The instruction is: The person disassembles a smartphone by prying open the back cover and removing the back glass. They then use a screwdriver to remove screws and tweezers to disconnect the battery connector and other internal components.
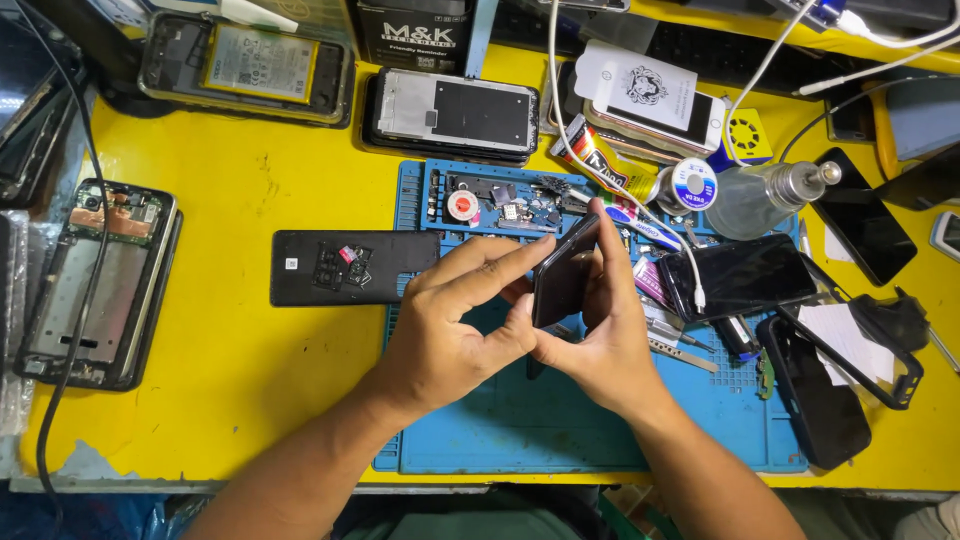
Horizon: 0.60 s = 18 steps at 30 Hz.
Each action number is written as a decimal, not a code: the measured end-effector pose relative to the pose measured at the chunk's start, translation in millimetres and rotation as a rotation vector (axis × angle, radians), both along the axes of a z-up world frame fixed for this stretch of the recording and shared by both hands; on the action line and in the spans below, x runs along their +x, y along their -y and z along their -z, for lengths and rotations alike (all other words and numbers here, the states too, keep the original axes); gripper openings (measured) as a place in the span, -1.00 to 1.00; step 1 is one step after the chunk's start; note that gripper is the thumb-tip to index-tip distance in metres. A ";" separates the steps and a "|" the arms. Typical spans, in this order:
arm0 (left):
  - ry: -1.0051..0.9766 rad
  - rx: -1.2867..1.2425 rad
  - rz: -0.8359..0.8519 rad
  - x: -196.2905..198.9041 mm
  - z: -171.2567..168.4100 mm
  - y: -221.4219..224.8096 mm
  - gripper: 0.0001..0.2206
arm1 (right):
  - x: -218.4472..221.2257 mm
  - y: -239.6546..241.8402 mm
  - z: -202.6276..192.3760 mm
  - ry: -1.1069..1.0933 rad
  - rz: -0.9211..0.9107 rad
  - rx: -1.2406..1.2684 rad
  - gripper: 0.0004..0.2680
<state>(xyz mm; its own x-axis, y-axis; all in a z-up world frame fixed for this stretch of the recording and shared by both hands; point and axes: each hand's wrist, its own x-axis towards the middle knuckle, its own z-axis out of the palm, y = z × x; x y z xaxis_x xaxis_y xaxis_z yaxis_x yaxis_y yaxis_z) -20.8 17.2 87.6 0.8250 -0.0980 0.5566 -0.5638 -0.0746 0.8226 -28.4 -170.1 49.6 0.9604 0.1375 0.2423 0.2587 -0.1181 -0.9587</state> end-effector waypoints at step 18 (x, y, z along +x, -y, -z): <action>0.095 0.085 -0.077 5.1 6.8 -1.0 -0.68 | -2.4 -2.6 -6.3 -0.002 0.019 -0.027 -0.13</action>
